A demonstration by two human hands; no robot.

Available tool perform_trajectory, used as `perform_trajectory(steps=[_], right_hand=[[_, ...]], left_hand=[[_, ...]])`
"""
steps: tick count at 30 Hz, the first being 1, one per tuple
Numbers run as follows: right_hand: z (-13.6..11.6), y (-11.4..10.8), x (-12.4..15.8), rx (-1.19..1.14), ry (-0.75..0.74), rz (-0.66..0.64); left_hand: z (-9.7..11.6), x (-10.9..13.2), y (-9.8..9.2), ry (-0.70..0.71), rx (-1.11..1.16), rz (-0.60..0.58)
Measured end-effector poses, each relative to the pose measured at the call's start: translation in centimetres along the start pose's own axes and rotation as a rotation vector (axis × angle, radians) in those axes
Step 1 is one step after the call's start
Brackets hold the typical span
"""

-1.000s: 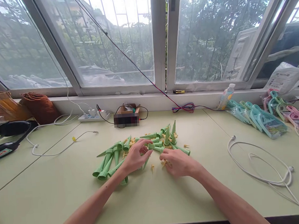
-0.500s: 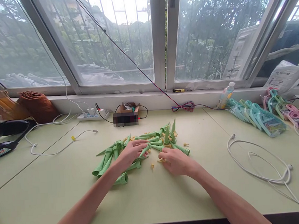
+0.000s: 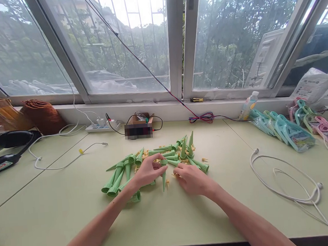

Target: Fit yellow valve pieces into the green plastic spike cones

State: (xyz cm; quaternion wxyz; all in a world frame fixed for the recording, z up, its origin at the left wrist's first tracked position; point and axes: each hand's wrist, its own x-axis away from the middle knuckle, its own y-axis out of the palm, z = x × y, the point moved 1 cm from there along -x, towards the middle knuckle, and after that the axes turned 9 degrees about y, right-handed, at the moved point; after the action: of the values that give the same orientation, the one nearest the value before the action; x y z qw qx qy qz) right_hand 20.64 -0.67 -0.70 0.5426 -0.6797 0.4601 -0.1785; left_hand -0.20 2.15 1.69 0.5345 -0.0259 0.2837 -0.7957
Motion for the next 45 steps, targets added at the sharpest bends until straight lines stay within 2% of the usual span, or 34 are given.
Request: perform_trajectory(steps=[5,11,16,21,25,34,40,45], right_hand=[[-0.5,0.2,-0.1,-0.037,0.005,-0.002],[-1.1,0.7,-0.2,-0.137,0.017,0.053],[-1.0,0.9,-0.3,-0.234,0.050,0.130],[-0.8,0.7,-0.5,-0.314,0.095,0.213],[-0.7,0.7,-0.6,-0.329,0.123,0.242],[-0.5,1.0,-0.5,-0.393,0.149,0.283],[-0.8,0.7,-0.5,-0.410,0.134,0.312],[-1.0,0.4,-0.6,-0.431,0.127,0.343]], left_hand=[[-0.4,0.0,0.1,0.017,-0.039,0.011],[-0.7,-0.1,0.0,-0.057,0.011,0.017],[-0.2,-0.4,-0.2,-0.127,0.191,0.031],[0.1,-0.5,-0.4,-0.113,0.360,0.038],[0.1,-0.4,-0.4,-0.094,0.458,0.052],[-0.4,-0.7,0.0,-0.091,0.696,0.007],[-0.4,-0.6,0.0,-0.089,0.696,-0.022],[0.0,-0.5,0.0,-0.065,0.599,-0.004]])
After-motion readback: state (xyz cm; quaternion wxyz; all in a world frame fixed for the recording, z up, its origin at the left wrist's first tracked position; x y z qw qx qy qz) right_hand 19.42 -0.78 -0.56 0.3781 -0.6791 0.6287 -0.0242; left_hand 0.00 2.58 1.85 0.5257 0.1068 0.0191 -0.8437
